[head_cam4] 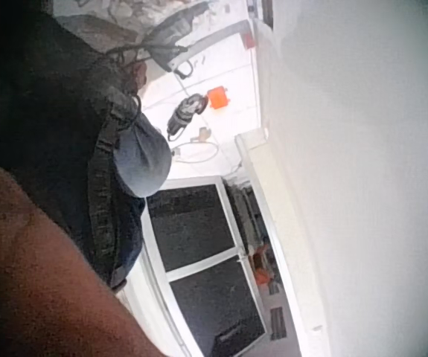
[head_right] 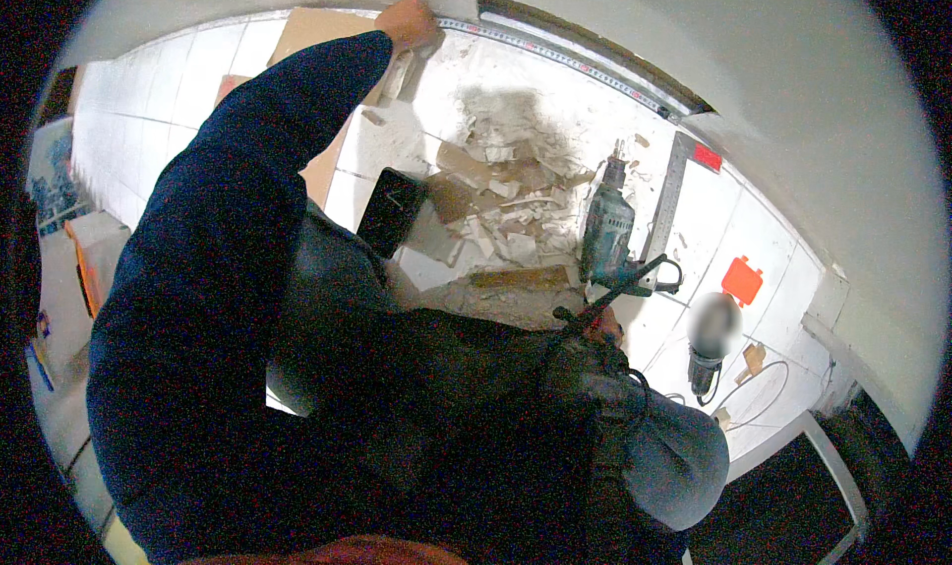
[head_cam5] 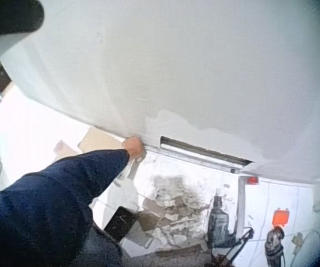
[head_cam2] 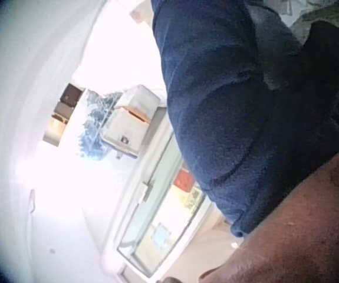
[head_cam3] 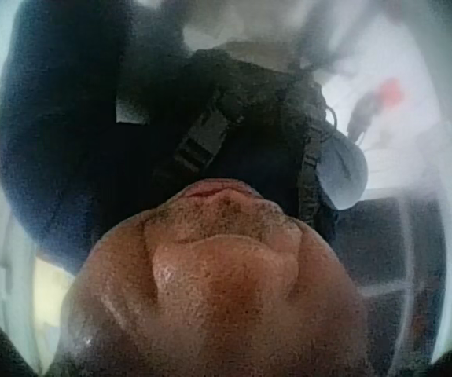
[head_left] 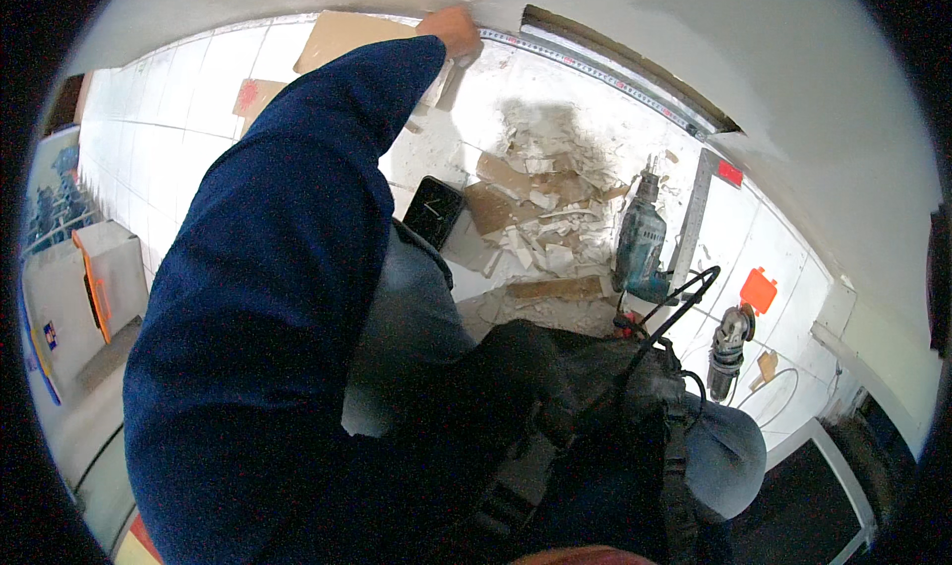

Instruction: The person measures a rectangular hole in a wall or ceiling with a tape measure, marks the dimensions on a board on the floor using a marker and a metal ruler, and then cuts the board along the marked lines with a utility knife.

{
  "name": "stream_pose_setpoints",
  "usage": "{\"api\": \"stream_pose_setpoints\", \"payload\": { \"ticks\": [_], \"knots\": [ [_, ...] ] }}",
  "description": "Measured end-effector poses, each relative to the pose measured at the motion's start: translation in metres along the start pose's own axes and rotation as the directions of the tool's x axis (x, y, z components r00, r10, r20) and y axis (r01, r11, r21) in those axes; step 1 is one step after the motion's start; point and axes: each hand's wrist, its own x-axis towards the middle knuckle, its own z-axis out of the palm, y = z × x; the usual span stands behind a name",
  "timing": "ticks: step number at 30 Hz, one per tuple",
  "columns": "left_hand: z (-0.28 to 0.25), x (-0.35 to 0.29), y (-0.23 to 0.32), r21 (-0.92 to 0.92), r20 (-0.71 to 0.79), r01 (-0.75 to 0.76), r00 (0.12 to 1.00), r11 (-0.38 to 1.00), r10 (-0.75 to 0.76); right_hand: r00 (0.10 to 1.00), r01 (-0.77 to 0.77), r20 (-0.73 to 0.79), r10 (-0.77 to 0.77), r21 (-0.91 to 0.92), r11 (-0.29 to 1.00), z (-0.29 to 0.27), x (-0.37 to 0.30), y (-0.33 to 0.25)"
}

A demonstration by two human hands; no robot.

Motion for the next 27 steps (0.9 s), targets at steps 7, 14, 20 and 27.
{"api": "stream_pose_setpoints", "payload": {
  "ticks": [7, 14, 20, 27],
  "knots": [
    [-0.040, -0.019, -0.024, -0.138, 0.032, -0.335, 0.939, 0.932, 0.342, 0.999, 0.012, -0.030, -0.011, 0.031, 0.999, 0.000, -0.003, -0.001],
    [-0.119, -0.061, -0.039, -0.419, 0.089, -0.125, 0.980, 0.899, 0.178, 0.996, 0.083, 0.028, -0.089, 0.169, 0.982, -0.006, 0.011, -0.013],
    [-0.107, -0.044, -0.063, -0.419, -0.057, -0.242, 0.969, 0.875, 0.240, 0.997, -0.031, -0.069, 0.032, 0.015, 0.999, 0.006, 0.004, -0.016],
    [-0.103, -0.020, -0.062, -0.233, 0.033, -0.261, 0.961, 0.937, 0.276, 0.995, 0.056, -0.082, -0.053, 0.034, 0.998, 0.008, 0.001, -0.006]
  ]
}}
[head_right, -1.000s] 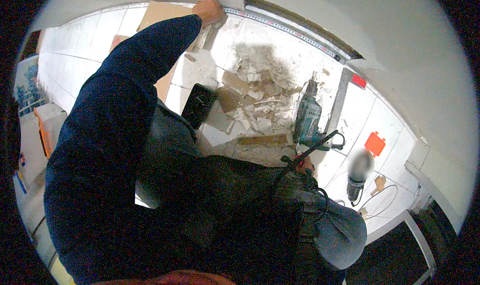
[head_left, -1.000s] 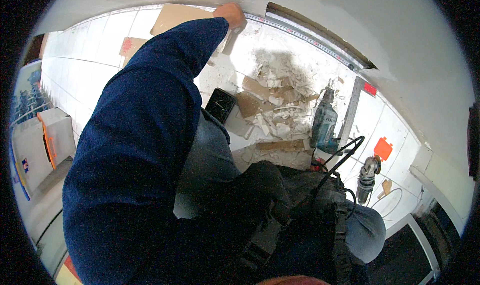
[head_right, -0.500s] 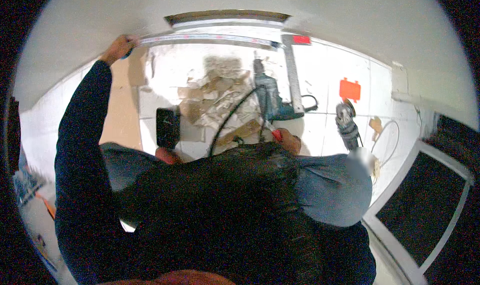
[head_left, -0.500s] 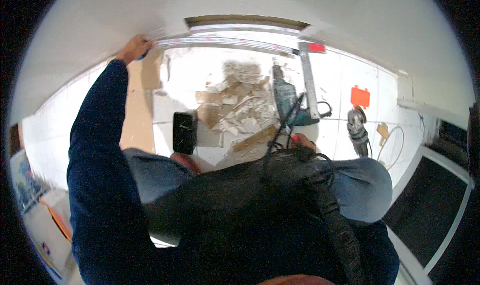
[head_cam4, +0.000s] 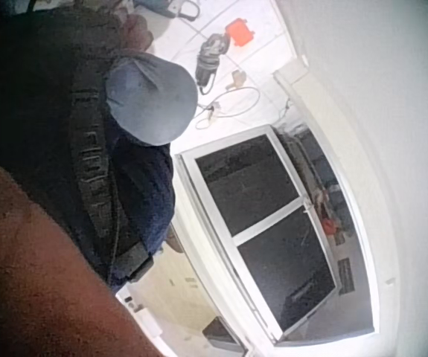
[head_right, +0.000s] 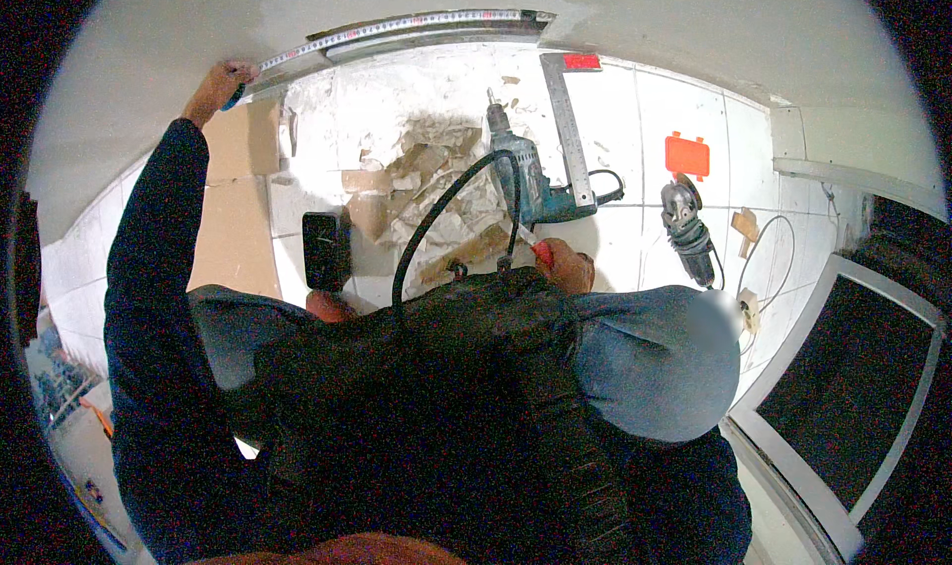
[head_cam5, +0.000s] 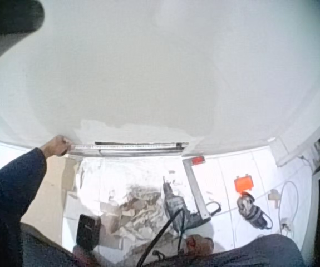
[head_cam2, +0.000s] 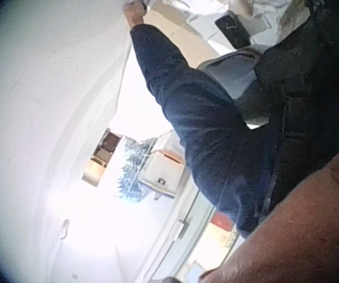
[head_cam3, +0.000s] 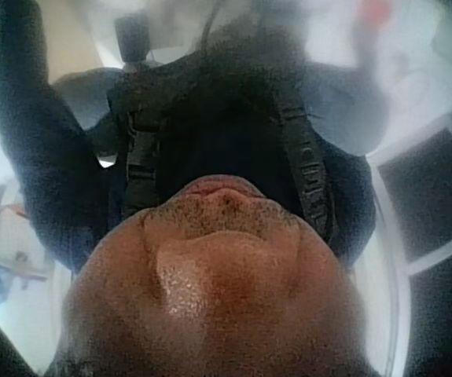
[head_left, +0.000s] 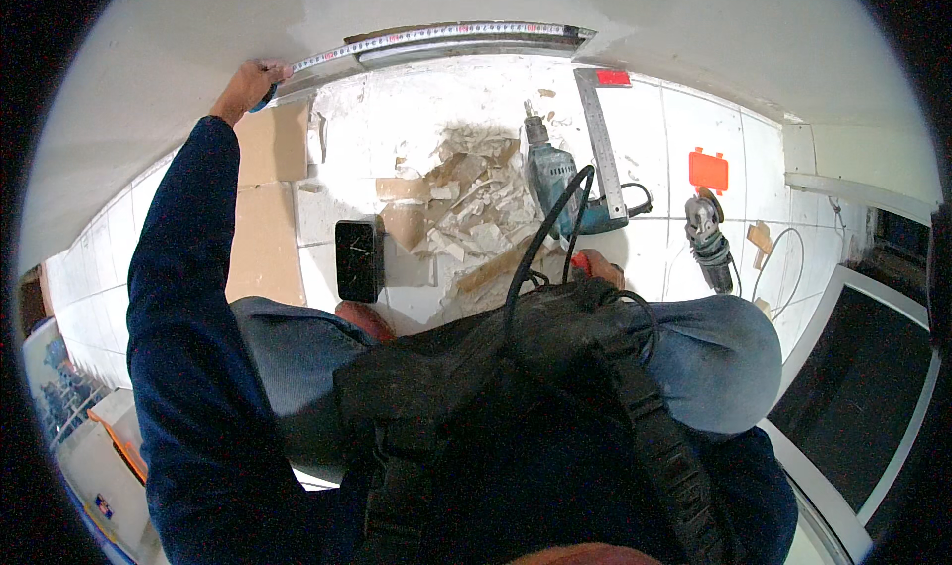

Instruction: The person measures a rectangular hole in a wall or ceiling with a tape measure, marks the dimensions on a board on the floor using a marker and a metal ruler, and then cuts the board along the marked lines with a utility knife.

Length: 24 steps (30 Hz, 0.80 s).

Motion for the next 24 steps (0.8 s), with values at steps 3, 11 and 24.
{"api": "stream_pose_setpoints", "payload": {
  "ticks": [3, 11, 24],
  "knots": [
    [-0.005, -0.007, 0.046, -0.203, -0.090, 0.006, 0.996, 0.979, -0.025, 0.999, -0.043, 0.016, 0.043, -0.020, 0.999, -0.009, 0.000, -0.001],
    [-0.020, -0.011, 0.032, -0.063, -0.015, 0.086, 0.996, 0.994, -0.087, 0.996, -0.074, 0.046, 0.076, -0.046, 0.996, -0.001, 0.011, -0.006],
    [0.025, 0.003, 0.047, 0.102, -0.395, 0.117, 0.916, 0.988, -0.068, 0.998, -0.017, 0.056, 0.021, -0.075, 0.997, -0.011, -0.001, 0.004]
  ]
}}
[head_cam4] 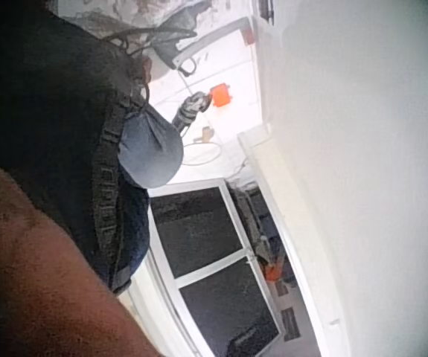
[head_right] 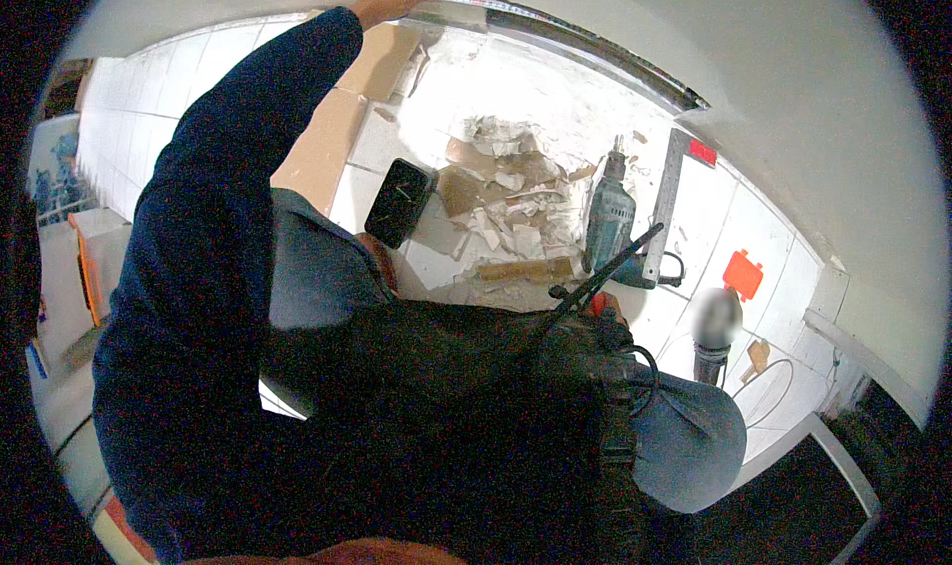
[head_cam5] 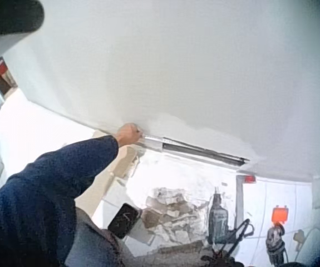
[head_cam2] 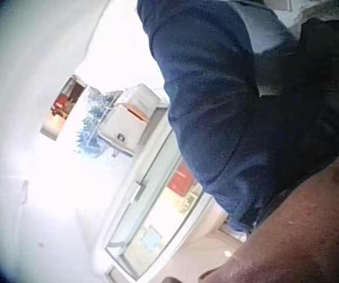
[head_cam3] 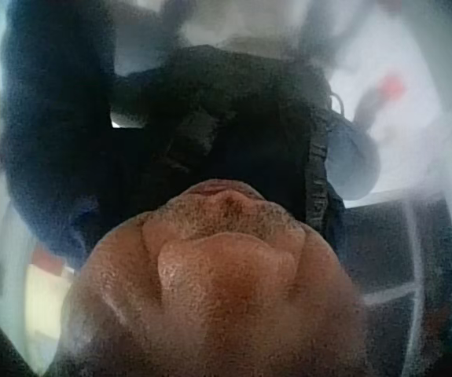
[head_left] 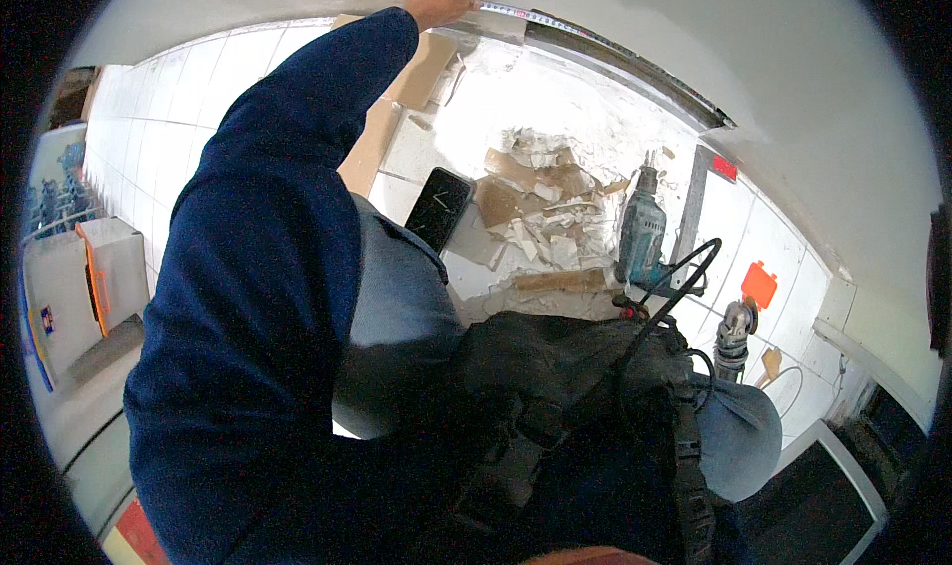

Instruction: The person measures a rectangular hole in a wall or ceiling with a tape measure, marks the dimensions on a board on the floor using a marker and a metal ruler, and then cuts the board along the marked lines with a utility knife.

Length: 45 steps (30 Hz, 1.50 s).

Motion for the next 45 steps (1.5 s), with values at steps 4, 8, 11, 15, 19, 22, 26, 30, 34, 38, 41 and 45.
{"api": "stream_pose_setpoints", "payload": {
  "ticks": [4, 8, 11, 15, 19, 22, 26, 30, 34, 38, 41, 45],
  "knots": [
    [0.000, 0.002, -0.007, -0.144, -0.032, 0.120, 0.992, 0.982, -0.126, 1.000, 0.004, 0.002, -0.004, -0.016, 1.000, -0.006, 0.001, 0.001],
    [0.006, 0.004, -0.011, -0.136, -0.060, 0.091, 0.993, 0.987, -0.100, 1.000, 0.001, 0.003, -0.001, -0.010, 1.000, -0.006, 0.002, 0.003],
    [0.008, 0.005, -0.013, -0.122, -0.019, 0.061, 0.998, 0.991, -0.064, 1.000, 0.005, 0.003, -0.005, -0.012, 1.000, -0.007, 0.001, 0.003],
    [0.012, 0.002, -0.023, -0.043, -0.045, 0.050, 0.998, 0.998, -0.052, 1.000, 0.025, 0.011, -0.025, -0.011, 1.000, -0.005, -0.001, 0.001],
    [0.003, 0.015, 0.003, -0.081, 0.128, 0.105, 0.987, 0.991, -0.094, 1.000, 0.003, -0.006, -0.003, 0.003, 1.000, -0.001, -0.009, 0.003],
    [-0.019, 0.015, -0.007, 0.025, 0.326, -0.356, 0.886, 0.934, 0.329, 1.000, 0.002, -0.019, -0.002, -0.003, 1.000, -0.002, -0.008, -0.001],
    [-0.026, 0.009, -0.032, -0.126, 0.378, -0.115, 0.913, 0.985, 0.154, 1.000, 0.013, -0.023, -0.012, 0.021, 1.000, 0.002, 0.001, -0.016],
    [-0.026, -0.008, -0.043, -0.288, 0.247, -0.054, 0.960, 0.956, 0.129, 1.000, 0.016, -0.011, -0.015, 0.037, 0.999, 0.003, 0.003, -0.023],
    [-0.040, 0.000, -0.012, -0.067, 0.449, 0.045, 0.894, 0.997, -0.010, 1.000, -0.004, -0.003, 0.004, 0.025, 1.000, 0.004, -0.003, -0.020],
    [-0.030, 0.004, -0.008, -0.218, 0.374, 0.082, 0.927, 0.973, 0.005, 1.000, 0.000, -0.002, 0.000, 0.028, 1.000, 0.006, -0.005, -0.019],
    [-0.027, 0.005, -0.008, -0.288, 0.332, 0.080, 0.943, 0.954, 0.020, 1.000, 0.007, -0.010, -0.006, 0.040, 0.999, 0.005, -0.004, -0.019],
    [-0.018, 0.008, -0.043, -0.229, 0.243, -0.009, 0.968, 0.973, 0.066, 0.998, 0.065, -0.021, -0.064, 0.065, 0.996, 0.004, 0.003, -0.027]
  ]
}}
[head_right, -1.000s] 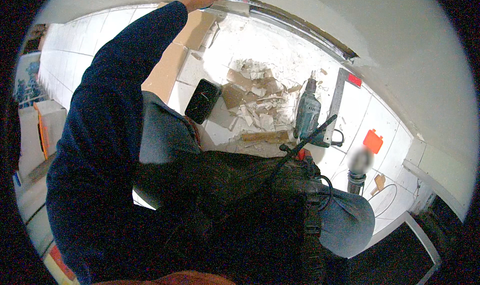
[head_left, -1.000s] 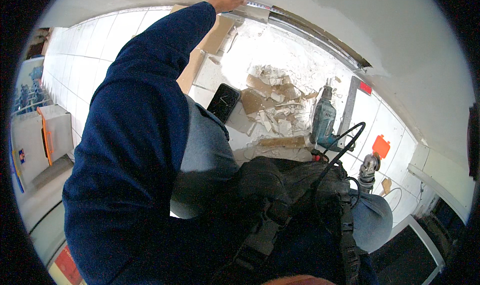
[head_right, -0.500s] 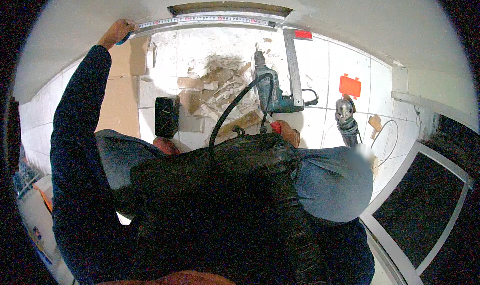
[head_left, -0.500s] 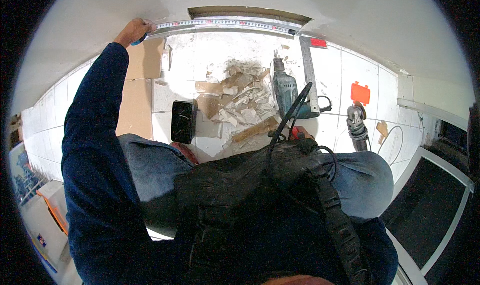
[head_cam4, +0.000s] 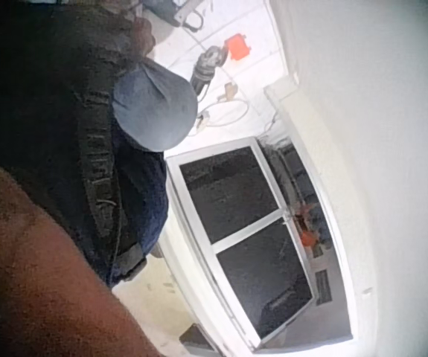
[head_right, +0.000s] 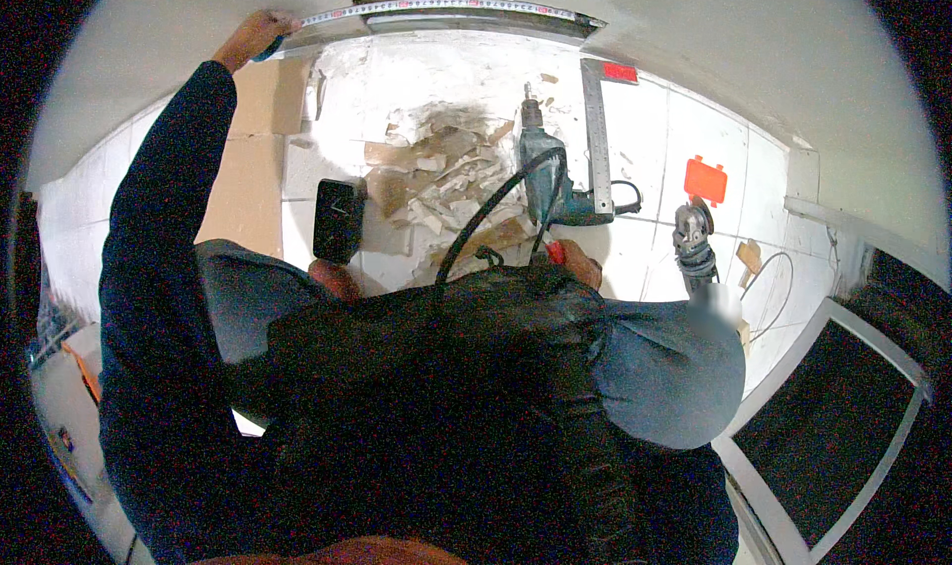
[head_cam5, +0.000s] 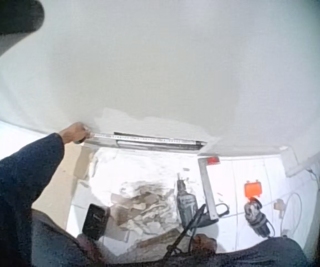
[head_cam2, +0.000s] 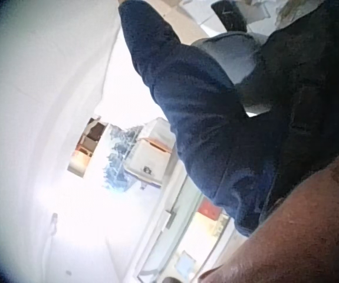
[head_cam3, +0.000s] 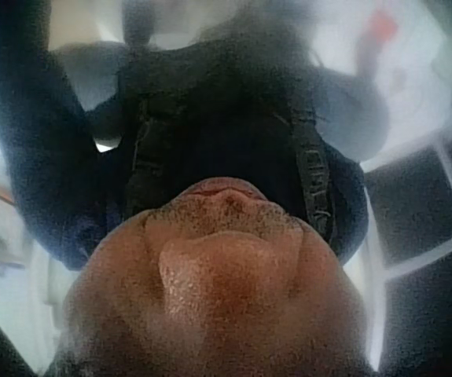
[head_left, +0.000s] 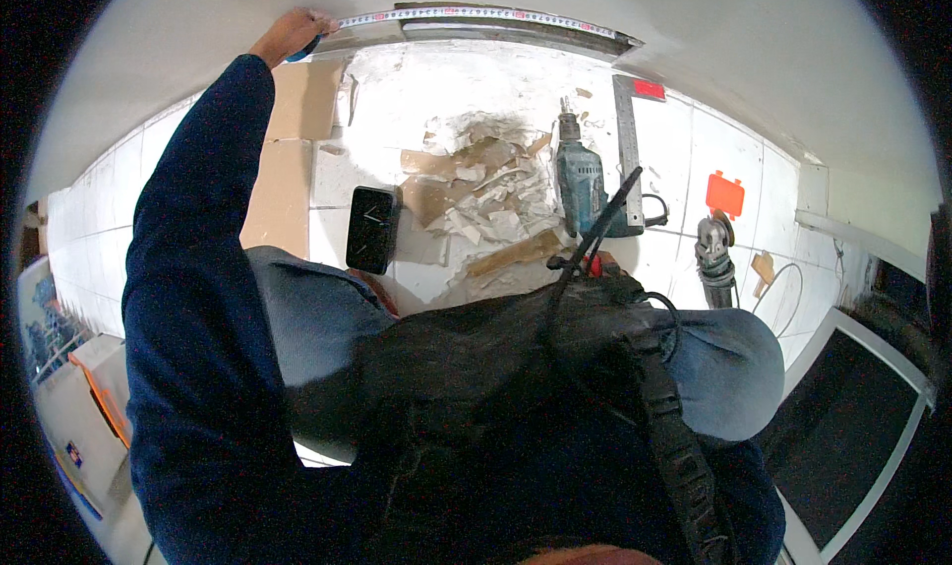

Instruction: The person measures a rectangular hole in a wall or ceiling with a tape measure, marks the dimensions on a board on the floor using a marker and a metal ruler, and then cuts the board along the marked lines with a utility knife.

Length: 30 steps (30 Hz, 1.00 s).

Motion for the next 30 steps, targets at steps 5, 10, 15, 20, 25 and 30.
{"api": "stream_pose_setpoints", "payload": {
  "ticks": [5, 10, 15, 20, 25, 30],
  "knots": [
    [0.006, 0.006, -0.010, 0.503, 0.120, -0.354, 0.932, 0.789, 0.342, 0.979, 0.107, -0.179, -0.098, 0.041, 0.993, -0.044, 0.023, 0.013],
    [0.024, 0.012, 0.034, 0.058, -0.099, 0.123, 0.988, 0.991, -0.117, 0.890, -0.005, -0.455, -0.018, -0.050, 0.999, -0.140, 0.086, 0.054],
    [0.020, 0.009, -0.011, 0.437, -0.021, -0.136, 0.987, 0.889, 0.161, 0.908, -0.124, -0.416, 0.054, -0.144, 0.982, -0.173, 0.166, 0.078],
    [0.032, 0.030, -0.010, 0.591, 0.074, -0.353, 0.919, 0.726, 0.387, 0.913, -0.220, -0.387, 0.126, -0.207, 0.953, -0.182, 0.173, 0.098],
    [0.043, 0.031, -0.018, 0.549, -0.047, -0.355, 0.891, 0.757, 0.452, 0.940, -0.107, -0.342, 0.008, -0.272, 0.956, -0.169, 0.148, 0.073],
    [0.034, 0.018, -0.029, 0.317, -0.134, -0.077, 0.983, 0.945, 0.125, 0.970, 0.172, -0.123, -0.211, -0.270, 0.947, -0.121, 0.099, 0.005]
  ]
}}
